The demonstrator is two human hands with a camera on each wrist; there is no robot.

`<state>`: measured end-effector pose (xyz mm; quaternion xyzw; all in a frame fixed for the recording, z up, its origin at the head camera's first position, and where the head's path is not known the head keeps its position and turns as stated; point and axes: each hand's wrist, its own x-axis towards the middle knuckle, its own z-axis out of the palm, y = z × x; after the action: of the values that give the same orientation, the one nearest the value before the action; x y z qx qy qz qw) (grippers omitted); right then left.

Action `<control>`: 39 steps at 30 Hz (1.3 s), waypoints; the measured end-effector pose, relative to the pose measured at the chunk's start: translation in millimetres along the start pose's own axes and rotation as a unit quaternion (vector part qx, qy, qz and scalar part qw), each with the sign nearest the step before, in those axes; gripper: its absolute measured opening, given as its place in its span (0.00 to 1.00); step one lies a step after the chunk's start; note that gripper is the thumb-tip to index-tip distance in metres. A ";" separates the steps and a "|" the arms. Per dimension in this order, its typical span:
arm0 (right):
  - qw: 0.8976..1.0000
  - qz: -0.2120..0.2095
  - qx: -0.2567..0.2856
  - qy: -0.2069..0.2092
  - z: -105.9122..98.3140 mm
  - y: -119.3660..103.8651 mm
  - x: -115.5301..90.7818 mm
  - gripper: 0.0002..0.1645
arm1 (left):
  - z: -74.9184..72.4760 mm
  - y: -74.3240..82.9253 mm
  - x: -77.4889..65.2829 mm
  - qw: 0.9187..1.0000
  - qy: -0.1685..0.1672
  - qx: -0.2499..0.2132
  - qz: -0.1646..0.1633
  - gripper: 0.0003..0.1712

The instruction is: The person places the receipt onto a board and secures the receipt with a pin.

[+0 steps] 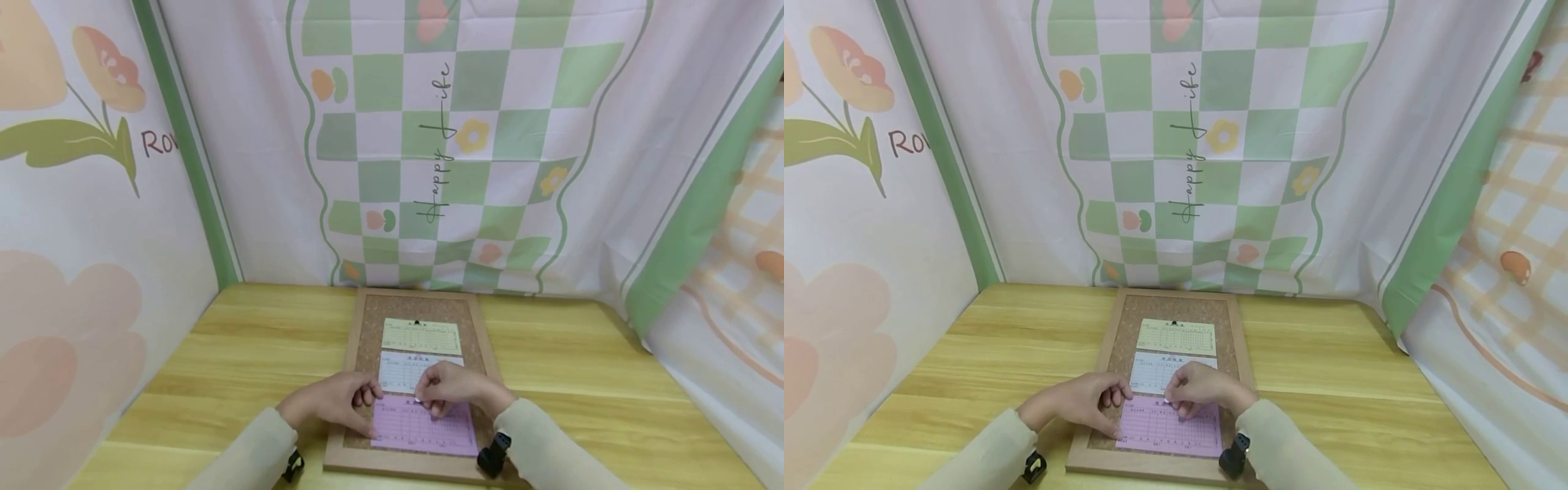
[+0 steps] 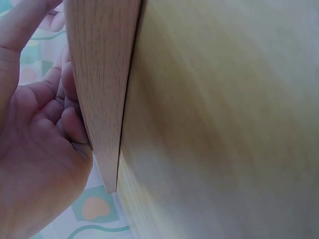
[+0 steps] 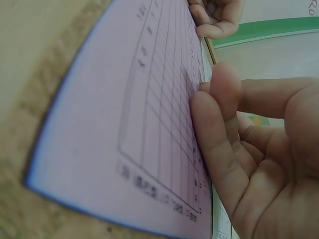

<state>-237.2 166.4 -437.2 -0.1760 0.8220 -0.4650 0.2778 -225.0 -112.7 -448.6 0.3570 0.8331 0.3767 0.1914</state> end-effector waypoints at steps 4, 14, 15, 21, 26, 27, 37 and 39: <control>1.000 0.002 -0.010 -0.003 0.1 -0.9 -0.2 0.04 | 0.2 0.0 0.0 1.000 -0.002 -0.001 0.001 0.26; 0.999 0.002 -0.042 0.006 2.9 -7.5 -3.7 0.05 | 0.5 -1.5 -0.5 1.000 0.000 -0.005 -0.005 0.26; 0.999 0.002 -0.045 0.007 3.3 -8.1 -3.9 0.05 | 0.6 -1.7 -0.5 1.000 0.000 -0.006 -0.006 0.26; 0.999 -0.001 -0.051 0.008 5.0 -10.2 -4.8 0.06 | 0.8 -1.1 -1.1 1.000 0.003 -0.004 -0.007 0.27; 0.998 -0.002 -0.055 0.011 5.9 -10.8 -4.6 0.06 | 0.1 1.4 -2.2 1.000 0.003 -0.004 -0.009 0.27; 0.998 -0.003 -0.056 0.011 5.9 -11.0 -4.9 0.07 | 0.0 1.6 -2.2 1.000 0.003 -0.004 -0.009 0.27; 0.993 0.005 -0.112 0.023 9.9 -16.9 -4.6 0.07 | 0.1 -0.9 0.1 1.000 0.000 0.000 -0.008 0.27; 0.993 0.008 -0.118 0.022 10.4 -18.5 -4.4 0.07 | 0.0 -1.1 0.2 1.000 -0.001 0.001 -0.008 0.27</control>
<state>-226.7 152.5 -424.2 -0.1901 0.8786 -0.3662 0.2405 -225.7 -113.1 -449.5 0.3511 0.8358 0.3745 0.1946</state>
